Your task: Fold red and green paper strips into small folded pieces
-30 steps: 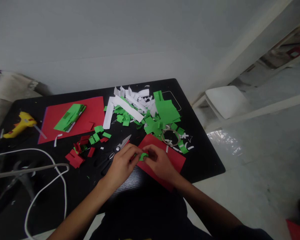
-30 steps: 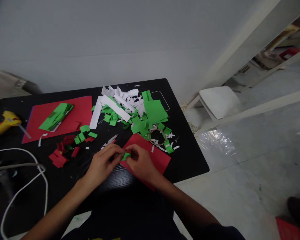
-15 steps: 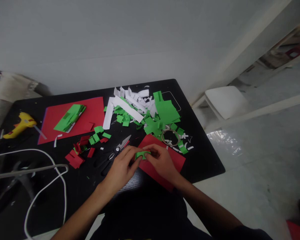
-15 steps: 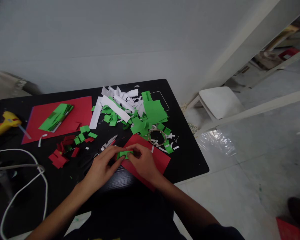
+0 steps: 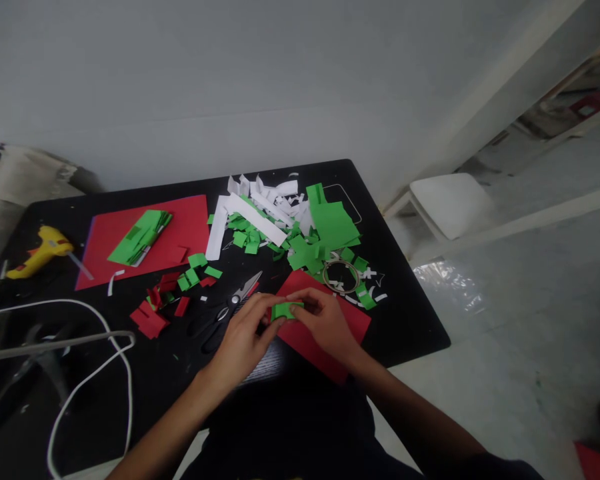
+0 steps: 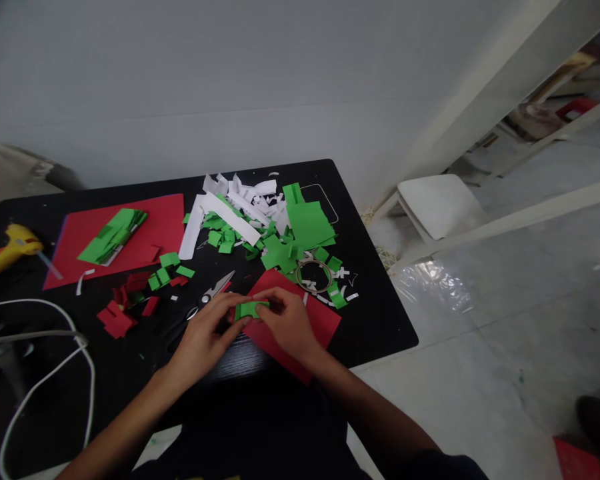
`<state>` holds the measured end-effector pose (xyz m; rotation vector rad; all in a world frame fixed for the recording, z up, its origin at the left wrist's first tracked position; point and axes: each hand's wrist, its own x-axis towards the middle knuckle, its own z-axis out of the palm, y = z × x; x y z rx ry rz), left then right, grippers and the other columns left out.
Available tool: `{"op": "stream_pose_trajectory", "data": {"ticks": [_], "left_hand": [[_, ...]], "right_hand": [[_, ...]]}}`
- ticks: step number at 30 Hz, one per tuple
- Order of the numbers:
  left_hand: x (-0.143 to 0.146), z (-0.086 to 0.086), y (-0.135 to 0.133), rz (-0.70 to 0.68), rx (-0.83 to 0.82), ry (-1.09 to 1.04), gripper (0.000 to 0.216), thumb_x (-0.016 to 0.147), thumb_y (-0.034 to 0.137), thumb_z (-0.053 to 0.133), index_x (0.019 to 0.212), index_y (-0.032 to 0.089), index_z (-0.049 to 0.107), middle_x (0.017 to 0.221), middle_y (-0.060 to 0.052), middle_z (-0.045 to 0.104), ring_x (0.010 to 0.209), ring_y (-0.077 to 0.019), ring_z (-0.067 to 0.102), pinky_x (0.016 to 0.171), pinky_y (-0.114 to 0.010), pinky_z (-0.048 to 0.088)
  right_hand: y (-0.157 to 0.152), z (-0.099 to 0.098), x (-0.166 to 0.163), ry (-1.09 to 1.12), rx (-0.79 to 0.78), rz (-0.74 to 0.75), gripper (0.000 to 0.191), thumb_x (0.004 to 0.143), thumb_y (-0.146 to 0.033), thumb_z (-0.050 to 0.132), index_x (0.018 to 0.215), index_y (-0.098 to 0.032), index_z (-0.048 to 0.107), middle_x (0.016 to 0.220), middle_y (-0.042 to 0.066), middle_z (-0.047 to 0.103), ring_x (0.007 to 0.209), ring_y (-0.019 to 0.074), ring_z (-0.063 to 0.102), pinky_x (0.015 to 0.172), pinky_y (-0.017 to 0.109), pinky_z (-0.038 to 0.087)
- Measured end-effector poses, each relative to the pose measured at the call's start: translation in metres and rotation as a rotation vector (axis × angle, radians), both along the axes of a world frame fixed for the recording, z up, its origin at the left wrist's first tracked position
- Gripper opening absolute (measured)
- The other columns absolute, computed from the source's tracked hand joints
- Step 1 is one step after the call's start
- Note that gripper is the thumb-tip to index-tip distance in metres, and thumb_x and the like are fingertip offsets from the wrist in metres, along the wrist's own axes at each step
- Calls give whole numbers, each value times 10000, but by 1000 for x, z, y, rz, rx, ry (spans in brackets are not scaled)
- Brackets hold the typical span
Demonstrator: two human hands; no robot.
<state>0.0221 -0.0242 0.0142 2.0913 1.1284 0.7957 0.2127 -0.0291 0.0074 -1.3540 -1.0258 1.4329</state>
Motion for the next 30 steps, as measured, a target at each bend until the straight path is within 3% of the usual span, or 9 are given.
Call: {"op": "stream_pose_trajectory", "data": {"ticks": [4, 12, 19, 22, 24, 27, 30], "left_hand": [[-7, -2, 1, -96, 45, 127, 432, 1037, 197, 577, 1457, 268, 505, 1315, -115, 657, 1191, -255, 699, 985, -433, 622], [-14, -11, 2, -118, 108, 258, 378, 1032, 195, 581, 1408, 203, 547, 1294, -127, 674, 1182, -269, 705, 1014, -463, 621], [-11, 0, 2, -106, 6, 114, 337, 1023, 231, 612, 1358, 242, 578, 1224, -89, 683, 1063, -216, 724, 924, -374, 628], [-15, 10, 15, -33, -53, 90, 383, 964, 300, 685, 1330, 232, 594, 1123, -67, 691, 872, -186, 710, 780, -323, 616], [-17, 13, 34, 86, -24, 120, 276, 981, 318, 633, 1235, 213, 641, 962, -42, 682, 824, -191, 693, 731, -310, 590], [-16, 12, 67, 309, 48, 395, 225, 1015, 352, 564, 1125, 179, 658, 974, -66, 693, 833, -213, 687, 783, -345, 579], [-9, 5, 91, 344, 76, 505, 272, 1005, 335, 566, 1173, 145, 666, 1067, -137, 688, 949, -297, 684, 883, -436, 563]], "right_hand": [[1, 1, 1, -10, -3, 19, 145, 779, -206, 717, 916, -195, 765, 966, 58, 810, 907, 217, 766, 867, 361, 605], [2, -1, -1, -16, -6, 49, 137, 781, -228, 718, 907, -192, 759, 986, 73, 813, 925, 226, 765, 880, 368, 596], [3, -3, -1, -30, 7, 52, 163, 784, -232, 704, 927, -180, 763, 969, 69, 808, 918, 223, 759, 875, 358, 593], [3, -2, -1, -50, 18, 50, 165, 796, -243, 706, 937, -177, 761, 965, 70, 809, 920, 227, 763, 878, 363, 594], [3, -2, -2, -73, 22, 48, 163, 800, -237, 696, 935, -175, 762, 961, 72, 809, 917, 231, 765, 875, 367, 596], [2, -2, -2, -117, 44, 53, 160, 810, -223, 676, 935, -174, 764, 971, 77, 808, 928, 232, 764, 883, 368, 595], [0, -1, 0, -139, 63, 45, 160, 825, -228, 670, 944, -176, 762, 979, 79, 803, 930, 231, 760, 873, 361, 594]]}}
